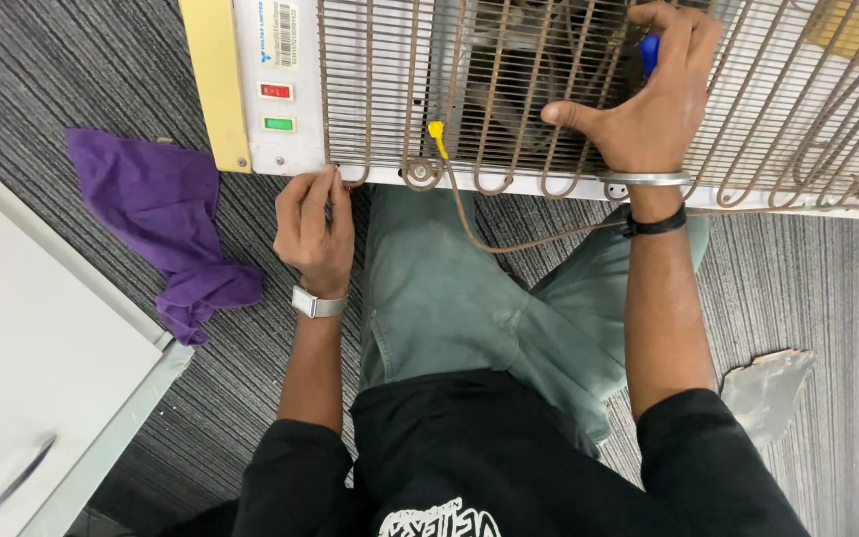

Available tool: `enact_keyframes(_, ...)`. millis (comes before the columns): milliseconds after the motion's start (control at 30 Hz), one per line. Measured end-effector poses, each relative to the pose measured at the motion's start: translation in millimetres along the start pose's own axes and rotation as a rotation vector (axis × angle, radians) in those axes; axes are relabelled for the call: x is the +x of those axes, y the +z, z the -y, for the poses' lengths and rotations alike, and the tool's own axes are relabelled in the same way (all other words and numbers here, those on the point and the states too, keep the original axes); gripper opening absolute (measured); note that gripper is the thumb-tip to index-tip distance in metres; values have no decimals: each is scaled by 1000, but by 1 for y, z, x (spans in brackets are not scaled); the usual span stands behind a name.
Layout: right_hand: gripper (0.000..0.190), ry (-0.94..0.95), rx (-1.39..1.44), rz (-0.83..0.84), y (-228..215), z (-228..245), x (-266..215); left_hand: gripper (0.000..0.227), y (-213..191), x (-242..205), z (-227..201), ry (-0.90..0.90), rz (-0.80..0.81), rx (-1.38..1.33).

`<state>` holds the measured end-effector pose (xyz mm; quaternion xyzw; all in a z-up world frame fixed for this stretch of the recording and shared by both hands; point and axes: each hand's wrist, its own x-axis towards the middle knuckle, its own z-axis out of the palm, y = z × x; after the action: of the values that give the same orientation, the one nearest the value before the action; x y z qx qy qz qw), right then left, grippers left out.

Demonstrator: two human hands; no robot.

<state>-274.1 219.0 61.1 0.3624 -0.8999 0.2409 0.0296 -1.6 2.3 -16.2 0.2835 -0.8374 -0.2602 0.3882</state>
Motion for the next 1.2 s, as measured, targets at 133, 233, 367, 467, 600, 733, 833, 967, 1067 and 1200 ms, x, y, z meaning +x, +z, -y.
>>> enact_keyframes(133, 97, -68, 9, -28, -6, 17, 9, 18, -6, 6, -1, 8, 39, -3)
enact_keyframes(233, 97, -51, 15, -26, -7, 17, 9, 18, -8, 10, 0, 56, 67, -28)
enact_keyframes(367, 95, -21, 18, -1, -8, 18, 9, 18, -14, 15, 3, 33, 141, -84)
enact_keyframes(467, 94, -21, 12, 0, -8, 18, 11, 19, -22, 20, 3, 149, 204, -41)
enact_keyframes(600, 97, -66, 29, -21, -6, 16, 9, 25, -18, 10, 18, 391, 217, 146)
enact_keyframes(733, 97, -62, 33, -3, -5, 13, 9, 26, -22, 14, 12, 374, 273, 165)
enact_keyframes(833, 94, -104, 27, -11, -6, 12, 8, 24, -26, 19, 6, 78, 214, -102)
enact_keyframes(967, 96, -68, -3, 30, -2, -5, 0, 21, -29, 35, 8, -140, 176, -253)
enact_keyframes(1067, 96, -73, -15, 39, 0, -12, -3, 28, -24, 68, 7, -217, 228, -166)
enact_keyframes(1200, 95, -59, -32, 42, 2, -10, -1, 37, 6, 91, 16, -146, 364, -77)
